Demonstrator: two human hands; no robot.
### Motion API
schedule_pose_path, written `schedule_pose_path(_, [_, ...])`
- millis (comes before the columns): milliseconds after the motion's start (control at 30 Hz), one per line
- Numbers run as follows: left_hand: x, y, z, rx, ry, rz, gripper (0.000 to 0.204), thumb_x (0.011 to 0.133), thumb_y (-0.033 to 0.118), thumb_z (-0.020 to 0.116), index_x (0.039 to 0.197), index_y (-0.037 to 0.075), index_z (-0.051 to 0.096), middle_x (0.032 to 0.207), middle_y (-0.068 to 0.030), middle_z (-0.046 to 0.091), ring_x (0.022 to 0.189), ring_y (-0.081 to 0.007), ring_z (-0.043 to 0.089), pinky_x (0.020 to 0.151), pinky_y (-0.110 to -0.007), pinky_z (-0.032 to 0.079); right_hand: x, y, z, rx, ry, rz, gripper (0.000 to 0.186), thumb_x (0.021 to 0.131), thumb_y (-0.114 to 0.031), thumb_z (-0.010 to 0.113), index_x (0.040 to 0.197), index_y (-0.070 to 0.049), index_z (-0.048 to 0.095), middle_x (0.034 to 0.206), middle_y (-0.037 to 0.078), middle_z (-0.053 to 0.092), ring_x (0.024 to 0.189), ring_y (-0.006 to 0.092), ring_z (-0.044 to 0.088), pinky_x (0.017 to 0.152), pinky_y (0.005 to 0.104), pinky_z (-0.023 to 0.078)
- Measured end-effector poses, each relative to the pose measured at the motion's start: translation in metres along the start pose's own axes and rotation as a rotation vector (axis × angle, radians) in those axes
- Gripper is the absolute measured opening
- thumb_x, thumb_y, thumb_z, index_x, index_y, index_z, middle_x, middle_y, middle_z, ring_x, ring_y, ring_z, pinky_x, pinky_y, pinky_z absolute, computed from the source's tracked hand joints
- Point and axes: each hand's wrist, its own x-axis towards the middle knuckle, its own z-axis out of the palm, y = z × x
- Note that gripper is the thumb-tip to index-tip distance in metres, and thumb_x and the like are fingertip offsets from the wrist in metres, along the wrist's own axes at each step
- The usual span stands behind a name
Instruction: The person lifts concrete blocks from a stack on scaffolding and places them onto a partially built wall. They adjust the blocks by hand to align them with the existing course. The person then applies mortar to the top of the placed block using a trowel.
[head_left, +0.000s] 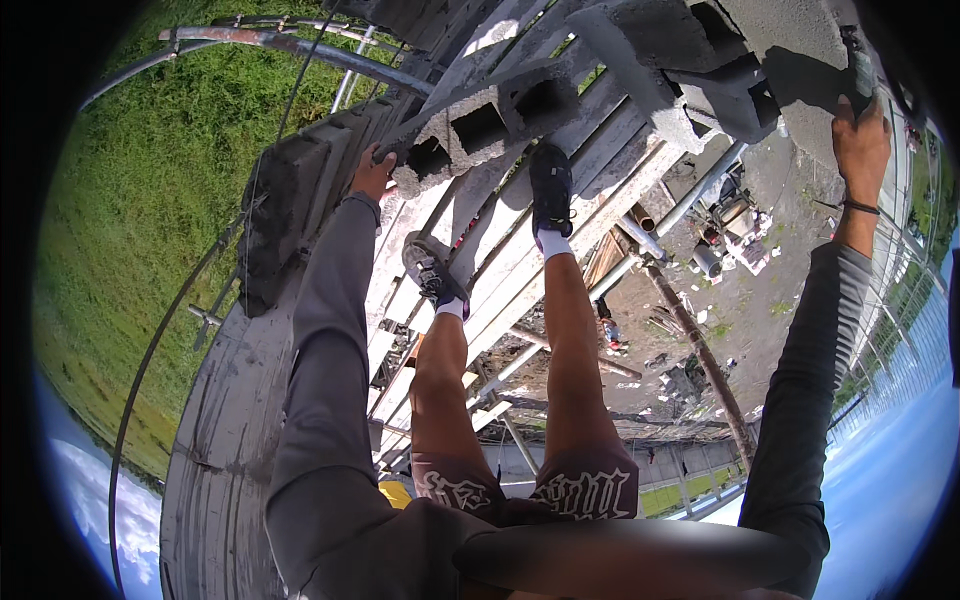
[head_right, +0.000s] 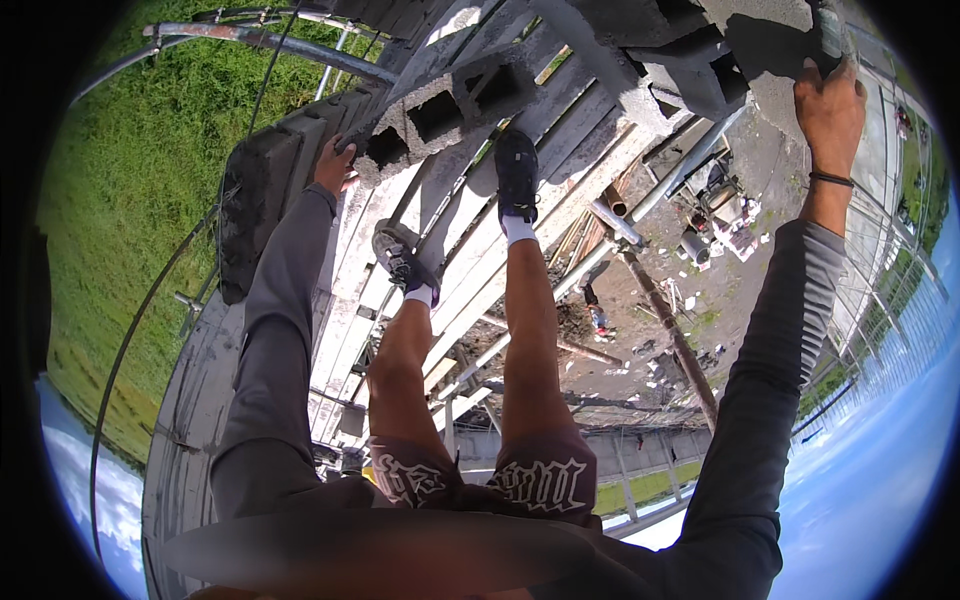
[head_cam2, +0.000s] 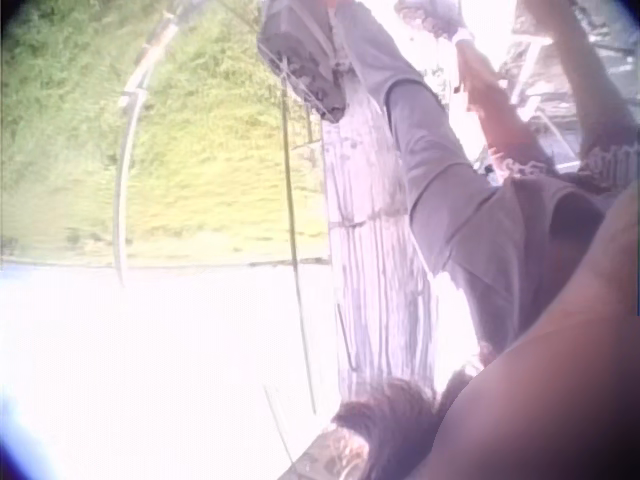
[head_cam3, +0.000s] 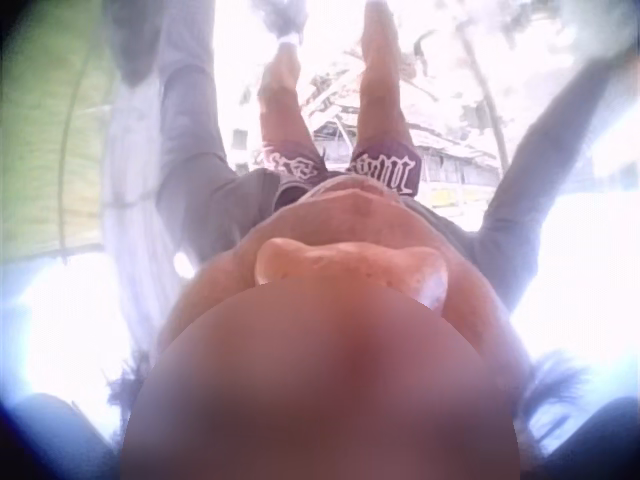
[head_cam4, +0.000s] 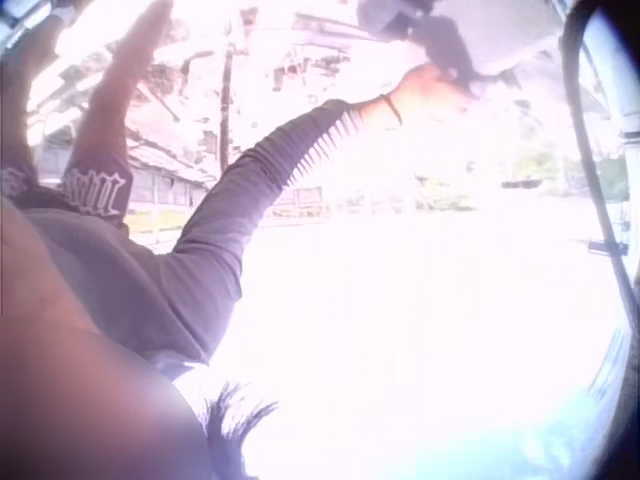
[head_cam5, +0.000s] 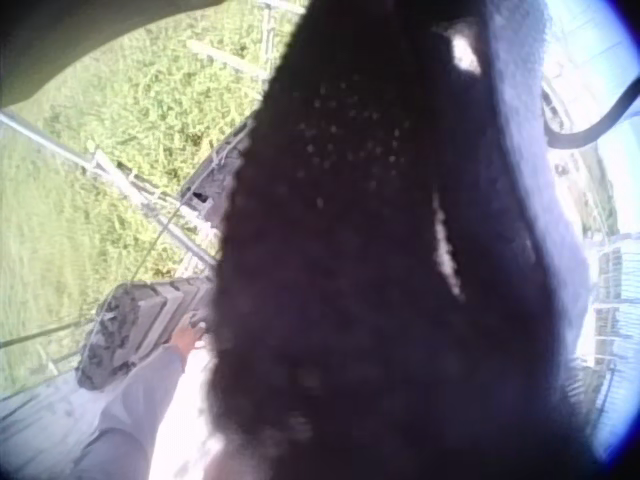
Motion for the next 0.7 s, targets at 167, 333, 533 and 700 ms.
schedule_pose_path(167, [-0.016, -0.020, 0.005, -0.147, 0.066, 0.058, 0.071, 0.096, 0.023, 0.066, 0.157, 0.015, 0.030, 0.133, -0.0137, 0.054, 0.106, -0.0250, 0.060, 0.090, -0.046, 0.054, -0.044, -0.037, -0.050, 0.088, 0.151, 0.252, 0.045, 0.097, -0.043, 0.062, 0.105, 0.001, 0.063, 0.089, 0.017, 0.069, 0.082, 0.0325, 0.065, 0.073, 0.0405, 0.050])
schedule_pose_path(333, [-0.049, -0.086, -0.014, -0.078, 0.087, -0.018, 0.056, 0.101, 0.030, 0.055, 0.151, 0.011, 0.039, 0.136, -0.0093, 0.056, 0.110, -0.0248, 0.062, 0.093, -0.042, 0.051, -0.173, -0.155, -0.081, 1.478, -0.243, 0.576, 0.036, 0.106, -0.035, 0.057, 0.116, -0.001, 0.060, 0.081, 0.001, 0.057, 0.069, 0.0079, 0.052, 0.062, 0.0219, 0.040])
schedule_pose_path(533, [-0.130, -0.146, -0.008, -0.289, 0.012, 0.018, 0.045, 0.104, 0.027, 0.051, 0.144, 0.007, 0.051, 0.131, -0.0079, 0.064, 0.101, -0.0224, 0.069, 0.089, -0.033, 0.052, -0.249, -0.282, -0.002, 1.243, -0.875, 0.140, 0.037, 0.090, -0.020, 0.074, 0.118, 0.000, 0.061, 0.095, 0.016, 0.072, 0.085, 0.0268, 0.073, 0.073, 0.0372, 0.055])
schedule_pose_path(700, [-0.251, -0.167, 0.070, -0.772, 0.029, -0.128, 0.042, 0.106, 0.025, 0.048, 0.142, 0.005, 0.052, 0.126, -0.0110, 0.067, 0.095, -0.0153, 0.065, 0.097, -0.035, 0.051, -0.246, -0.328, 0.066, 0.880, -0.792, -0.264, 0.041, 0.091, -0.024, 0.072, 0.120, 0.001, 0.060, 0.099, 0.024, 0.070, 0.089, 0.0436, 0.069, 0.075, 0.0468, 0.055])
